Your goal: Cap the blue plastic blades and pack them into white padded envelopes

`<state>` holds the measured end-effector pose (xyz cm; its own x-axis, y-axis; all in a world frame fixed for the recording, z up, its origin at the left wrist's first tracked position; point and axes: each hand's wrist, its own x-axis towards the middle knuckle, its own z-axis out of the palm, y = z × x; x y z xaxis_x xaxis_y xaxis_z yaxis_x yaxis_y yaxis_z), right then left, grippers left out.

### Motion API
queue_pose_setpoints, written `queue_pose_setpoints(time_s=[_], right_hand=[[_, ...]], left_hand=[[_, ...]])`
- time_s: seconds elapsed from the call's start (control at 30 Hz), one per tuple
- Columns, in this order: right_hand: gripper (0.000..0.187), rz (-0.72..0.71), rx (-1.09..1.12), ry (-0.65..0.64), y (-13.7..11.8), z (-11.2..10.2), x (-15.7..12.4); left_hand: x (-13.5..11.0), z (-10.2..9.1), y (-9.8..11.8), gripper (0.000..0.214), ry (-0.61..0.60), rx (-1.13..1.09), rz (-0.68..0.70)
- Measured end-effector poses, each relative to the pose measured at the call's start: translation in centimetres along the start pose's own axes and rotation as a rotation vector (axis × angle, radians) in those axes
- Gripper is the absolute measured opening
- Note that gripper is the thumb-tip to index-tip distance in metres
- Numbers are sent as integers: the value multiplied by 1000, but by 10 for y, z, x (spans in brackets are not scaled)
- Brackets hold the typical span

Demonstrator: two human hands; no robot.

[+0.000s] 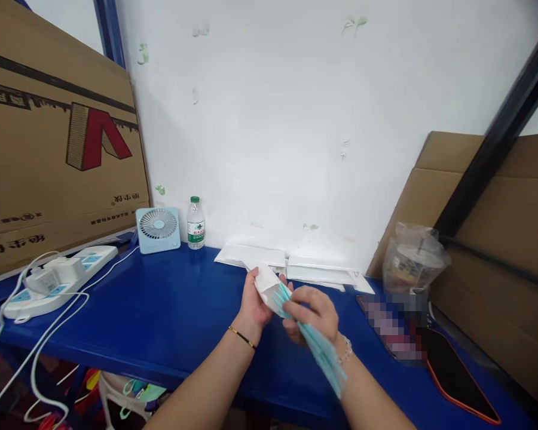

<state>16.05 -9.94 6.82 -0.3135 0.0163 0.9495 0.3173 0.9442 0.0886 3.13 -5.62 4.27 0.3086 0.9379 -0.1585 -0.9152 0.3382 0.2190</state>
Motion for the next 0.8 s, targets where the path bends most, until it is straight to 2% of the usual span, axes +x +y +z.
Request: queue_pose_setpoints(time_s=[0.07, 0.17, 0.3, 0.37, 0.5, 0.6, 0.7, 0.8], right_hand=[[14, -100, 9, -98, 0, 5, -3], [11, -120, 24, -194, -1, 6, 1], [11, 90, 72, -166, 0, -5, 21], [12, 139, 56, -206, 2, -11, 31], [10, -106, -46, -372, 1, -17, 38], [14, -218, -96, -515, -7, -17, 35], [16, -235, -95, -534, -12, -17, 33], [13, -137, -43, -483, -8, -18, 35]], left_hand=[[-5, 7, -1, 31, 19, -66, -19], [-13, 13, -1, 29, 55, -90, -45], [-25, 17, 0, 26, 42, -77, -37], [-30, 19, -1, 26, 20, -68, -40], [-37, 25, -6, 34, 9, -55, -105], [-42, 27, -9, 36, 27, -42, -80], [-47, 27, -10, 36, 48, -49, -120], [-52, 28, -10, 34, 18, -93, -212]])
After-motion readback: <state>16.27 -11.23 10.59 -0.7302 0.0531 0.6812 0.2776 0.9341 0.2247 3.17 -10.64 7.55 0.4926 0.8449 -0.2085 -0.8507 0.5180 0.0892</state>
